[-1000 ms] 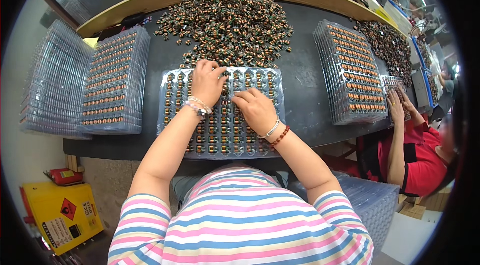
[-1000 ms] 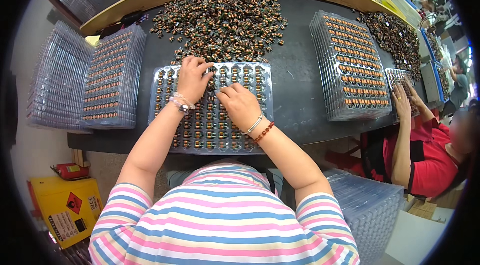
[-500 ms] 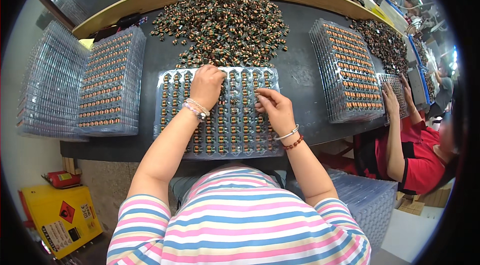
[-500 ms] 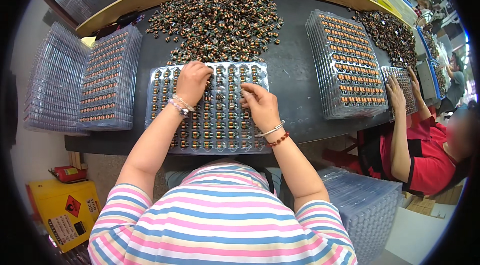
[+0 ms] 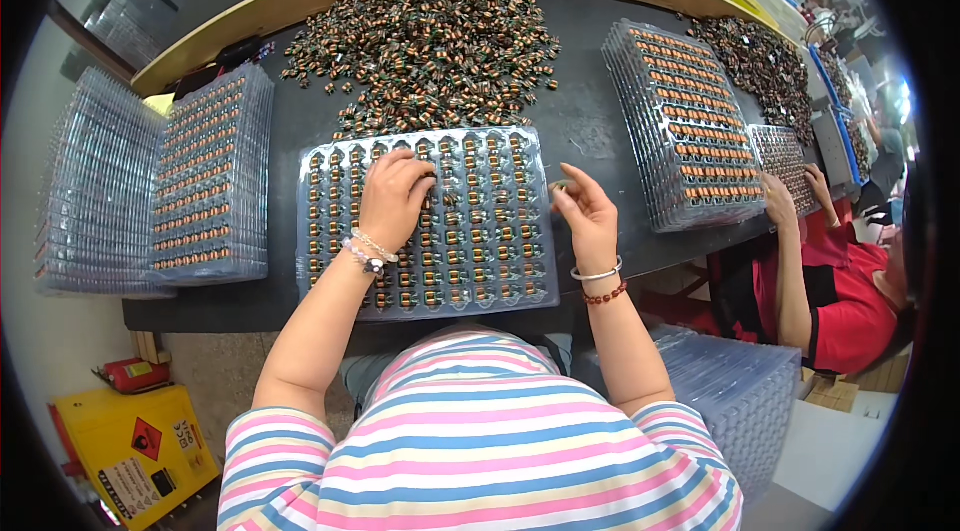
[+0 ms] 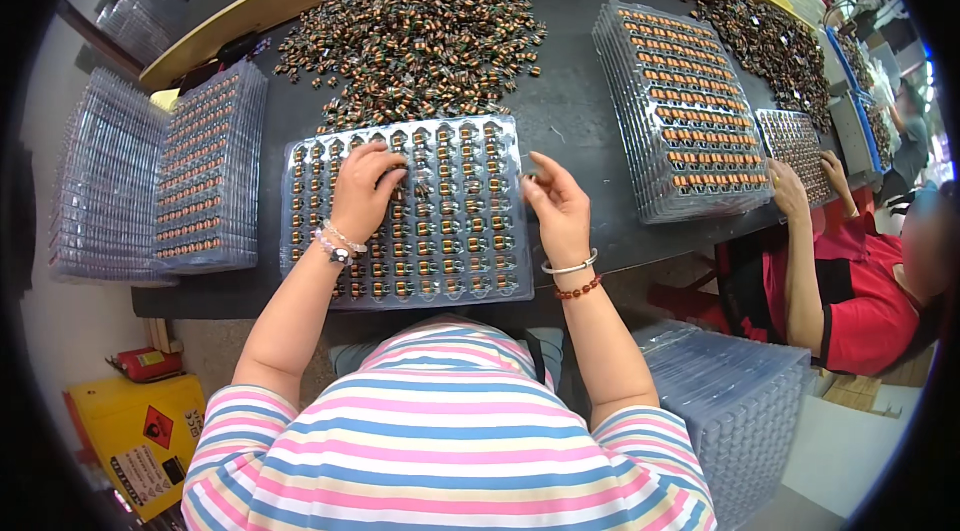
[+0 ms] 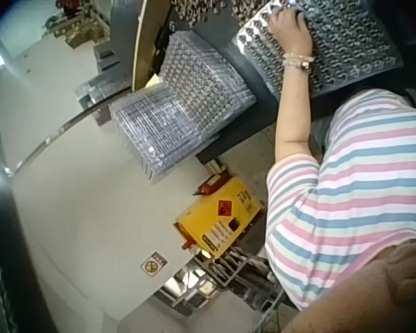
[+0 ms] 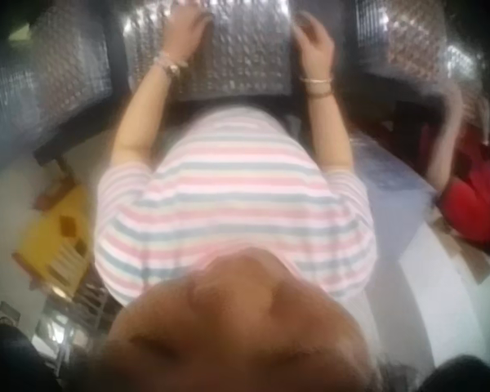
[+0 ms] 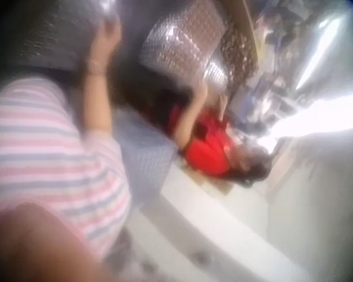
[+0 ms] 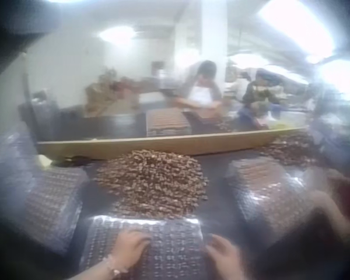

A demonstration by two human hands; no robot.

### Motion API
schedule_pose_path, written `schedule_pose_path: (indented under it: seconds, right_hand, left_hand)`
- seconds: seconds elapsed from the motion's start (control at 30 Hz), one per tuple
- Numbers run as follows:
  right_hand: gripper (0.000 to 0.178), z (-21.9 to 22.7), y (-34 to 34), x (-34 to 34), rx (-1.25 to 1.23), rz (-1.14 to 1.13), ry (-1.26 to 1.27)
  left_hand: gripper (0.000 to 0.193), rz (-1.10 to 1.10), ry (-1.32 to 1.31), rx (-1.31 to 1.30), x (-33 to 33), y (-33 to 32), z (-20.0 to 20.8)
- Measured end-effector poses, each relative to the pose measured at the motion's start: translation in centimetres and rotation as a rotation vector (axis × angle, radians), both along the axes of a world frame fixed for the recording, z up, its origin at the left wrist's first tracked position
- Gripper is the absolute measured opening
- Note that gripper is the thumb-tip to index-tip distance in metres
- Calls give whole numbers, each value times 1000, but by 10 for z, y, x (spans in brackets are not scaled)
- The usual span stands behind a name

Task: The person finishes placing electronic components into slots of a plastic blister tray, stacks the filled tray, takes an empty tray from a stack, scoops components onto it, and fits them individually into the slots by hand.

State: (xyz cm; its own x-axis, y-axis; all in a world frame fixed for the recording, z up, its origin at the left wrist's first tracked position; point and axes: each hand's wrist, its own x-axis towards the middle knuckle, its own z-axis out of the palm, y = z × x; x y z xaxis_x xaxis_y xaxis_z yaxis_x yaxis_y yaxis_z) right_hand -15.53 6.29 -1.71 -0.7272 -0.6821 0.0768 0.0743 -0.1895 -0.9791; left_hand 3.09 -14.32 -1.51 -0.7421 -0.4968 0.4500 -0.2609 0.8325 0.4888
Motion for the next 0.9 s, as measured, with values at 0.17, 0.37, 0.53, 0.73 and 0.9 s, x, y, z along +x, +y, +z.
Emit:
schedule_pose_path:
  seconds: [0.17,0.37,0.53,0.73,0.9]
  right_hand:
    - [15,11,2,7,231,-34,160]
    - [10,12,-4,12,391,4,1096]
    - [9,11,-3,16,385,-24,1042]
    - [18,25,-3,38,373,210,1210]
    - [16,26,2,36,405,248,1290]
  left_hand:
    - [14,54,54,111,-6,8,13]
    - [10,-9,72,-72,-21,23,6]
    - [7,-27,-38,-261,-21,25,6]
    - [3,106,-124,-70,-32,27,7]
    - [11,50,-101,-3,-7,30,12]
